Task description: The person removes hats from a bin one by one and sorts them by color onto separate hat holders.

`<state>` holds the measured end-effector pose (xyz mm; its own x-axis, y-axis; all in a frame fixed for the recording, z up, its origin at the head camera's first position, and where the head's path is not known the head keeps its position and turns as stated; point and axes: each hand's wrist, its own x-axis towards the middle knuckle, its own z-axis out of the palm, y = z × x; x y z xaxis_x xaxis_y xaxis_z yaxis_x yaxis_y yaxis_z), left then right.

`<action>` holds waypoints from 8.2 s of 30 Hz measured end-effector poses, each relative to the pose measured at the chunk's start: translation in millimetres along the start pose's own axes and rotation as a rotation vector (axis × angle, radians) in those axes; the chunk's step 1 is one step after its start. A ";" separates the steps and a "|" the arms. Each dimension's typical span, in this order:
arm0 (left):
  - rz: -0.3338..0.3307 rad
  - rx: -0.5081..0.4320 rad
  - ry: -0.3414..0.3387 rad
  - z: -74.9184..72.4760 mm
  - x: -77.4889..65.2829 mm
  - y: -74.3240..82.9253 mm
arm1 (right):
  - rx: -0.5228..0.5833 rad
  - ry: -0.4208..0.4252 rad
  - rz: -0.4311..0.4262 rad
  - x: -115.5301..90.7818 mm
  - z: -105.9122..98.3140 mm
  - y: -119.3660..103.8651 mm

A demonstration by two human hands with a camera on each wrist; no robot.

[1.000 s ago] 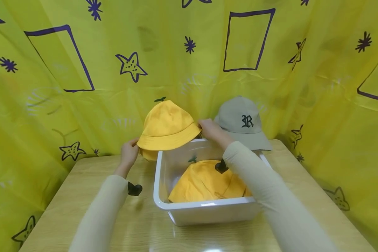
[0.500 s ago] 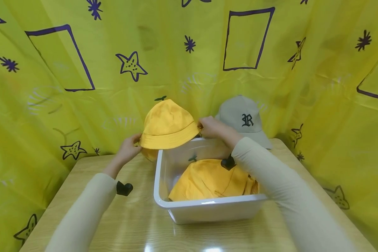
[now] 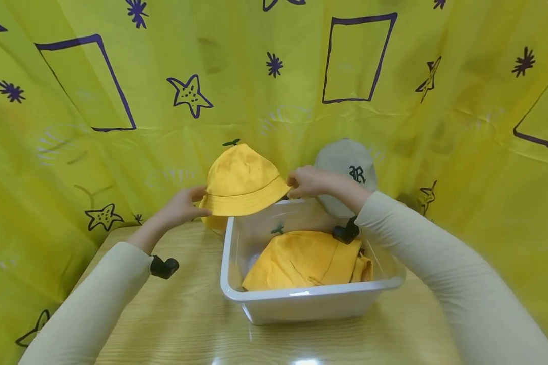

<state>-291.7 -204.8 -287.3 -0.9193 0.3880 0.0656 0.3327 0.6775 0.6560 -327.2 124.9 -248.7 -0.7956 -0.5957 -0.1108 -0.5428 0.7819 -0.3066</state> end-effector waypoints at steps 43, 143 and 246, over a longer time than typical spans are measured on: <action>0.233 0.126 -0.286 64.4 45.5 144.2 | -0.264 0.179 -0.096 -164.1 36.4 -7.5; 0.311 0.666 -0.760 151.5 95.4 136.1 | -0.413 0.514 -0.203 -193.4 125.3 29.4; 0.640 0.111 0.250 58.4 13.1 150.7 | -0.449 0.910 -0.720 -130.9 -20.8 -2.6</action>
<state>-241.4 -61.2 -231.5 -0.5516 0.5859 0.5938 0.8327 0.4288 0.3504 -227.2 204.6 -213.8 -0.0789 -0.7112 0.6986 -0.8339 0.4311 0.3447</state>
